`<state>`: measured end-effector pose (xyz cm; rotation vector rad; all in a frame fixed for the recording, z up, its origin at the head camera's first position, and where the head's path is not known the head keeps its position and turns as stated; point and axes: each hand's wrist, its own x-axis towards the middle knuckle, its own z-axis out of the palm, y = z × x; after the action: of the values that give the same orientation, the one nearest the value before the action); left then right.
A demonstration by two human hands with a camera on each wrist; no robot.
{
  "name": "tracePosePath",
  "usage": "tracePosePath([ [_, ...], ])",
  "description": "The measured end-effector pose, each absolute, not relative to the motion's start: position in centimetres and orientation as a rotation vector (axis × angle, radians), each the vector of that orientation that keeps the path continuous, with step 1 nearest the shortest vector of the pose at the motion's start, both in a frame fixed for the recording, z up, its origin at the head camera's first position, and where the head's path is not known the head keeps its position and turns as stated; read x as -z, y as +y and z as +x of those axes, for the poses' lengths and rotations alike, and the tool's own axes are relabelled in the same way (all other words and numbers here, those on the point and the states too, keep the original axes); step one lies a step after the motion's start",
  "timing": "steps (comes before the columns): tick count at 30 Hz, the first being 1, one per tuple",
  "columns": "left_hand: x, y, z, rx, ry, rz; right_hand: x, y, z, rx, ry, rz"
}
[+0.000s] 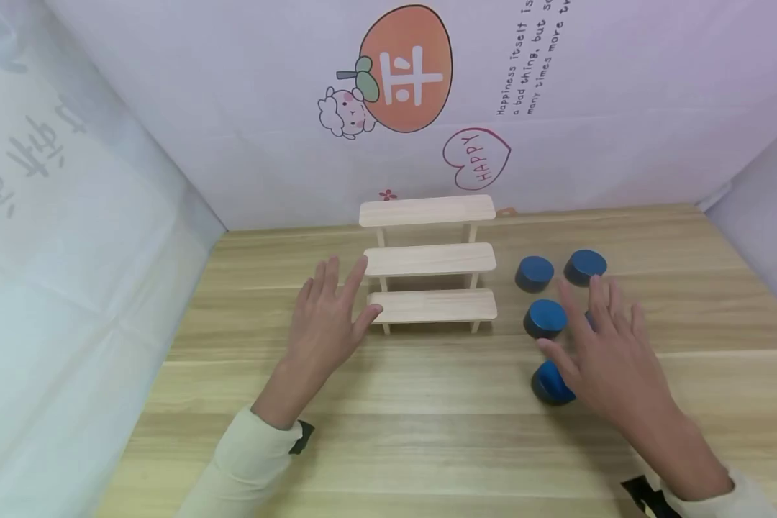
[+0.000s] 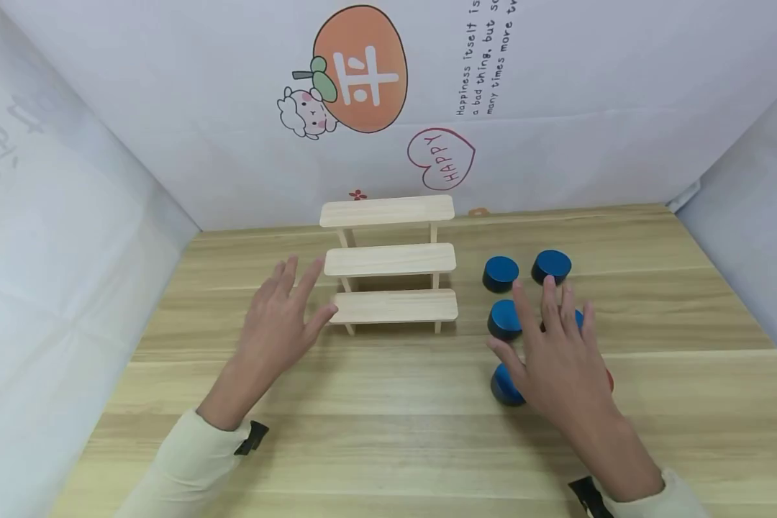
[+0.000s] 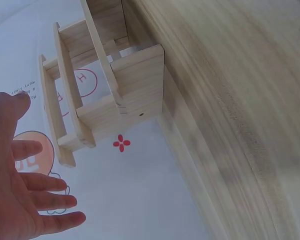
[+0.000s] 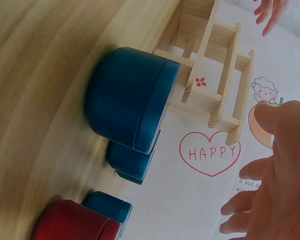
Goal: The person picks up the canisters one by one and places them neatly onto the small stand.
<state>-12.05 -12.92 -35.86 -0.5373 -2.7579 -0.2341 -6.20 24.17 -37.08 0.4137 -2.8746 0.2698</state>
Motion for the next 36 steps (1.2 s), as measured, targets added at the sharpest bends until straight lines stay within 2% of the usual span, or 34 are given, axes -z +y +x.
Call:
tracePosePath([
  [24, 36.1, -12.0, -13.7, 0.387, -2.608, -0.57, 38.1, 25.4, -4.5, -0.44, -2.589, 0.426],
  [36, 36.0, -11.5, -14.4, 0.569, -2.637, -0.518, 38.0, 26.9, -3.4, -0.558, -2.658, 0.27],
])
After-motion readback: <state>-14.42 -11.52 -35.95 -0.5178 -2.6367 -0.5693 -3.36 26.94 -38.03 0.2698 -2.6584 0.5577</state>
